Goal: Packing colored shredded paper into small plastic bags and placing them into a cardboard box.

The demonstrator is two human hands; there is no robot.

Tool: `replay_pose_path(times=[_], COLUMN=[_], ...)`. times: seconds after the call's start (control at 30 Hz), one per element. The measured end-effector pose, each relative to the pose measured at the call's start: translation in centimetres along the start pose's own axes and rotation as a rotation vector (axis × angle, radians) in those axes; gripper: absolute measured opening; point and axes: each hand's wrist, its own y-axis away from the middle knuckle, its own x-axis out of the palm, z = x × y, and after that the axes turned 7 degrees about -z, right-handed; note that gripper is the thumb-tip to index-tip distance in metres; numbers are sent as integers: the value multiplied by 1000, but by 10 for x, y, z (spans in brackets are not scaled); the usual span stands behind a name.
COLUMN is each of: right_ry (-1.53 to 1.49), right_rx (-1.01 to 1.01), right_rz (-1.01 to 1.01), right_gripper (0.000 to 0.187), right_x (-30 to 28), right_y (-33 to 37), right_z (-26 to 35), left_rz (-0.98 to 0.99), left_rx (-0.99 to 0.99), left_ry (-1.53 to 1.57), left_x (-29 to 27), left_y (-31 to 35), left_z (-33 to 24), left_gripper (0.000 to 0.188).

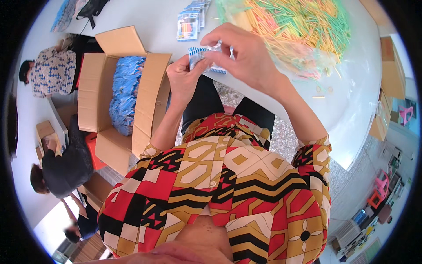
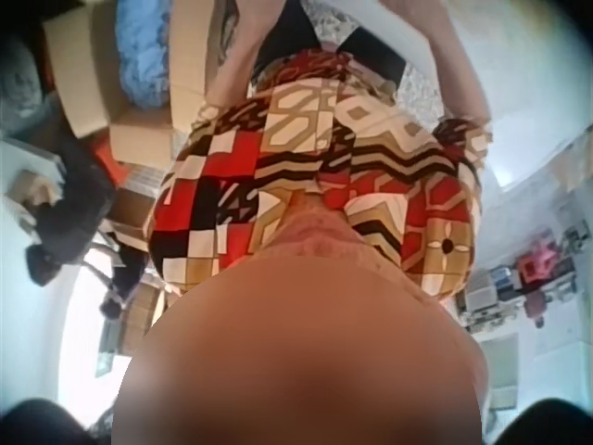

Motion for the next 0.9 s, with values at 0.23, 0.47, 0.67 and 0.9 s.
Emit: replay_pose_path(times=[0.23,0.47,0.67,0.9], right_ry=[380,486,267,309], right_rx=[-127,-221,39,8], right_rz=[-176,-221,-209,-118], right_gripper=[25,17,17,18], right_x=[4,3,-1,-11], right_y=[26,42,57,61], right_z=[-4,-12,-4,-12], left_rz=[-68,-29,5,117], left_rx=[289,464,532,459], left_ry=[-276,-408,-371,-302], left_x=[24,30,40,50], left_y=[-1,1,6,9], left_z=[-16,-12,-15,-12], left_gripper=[17,19,17,13])
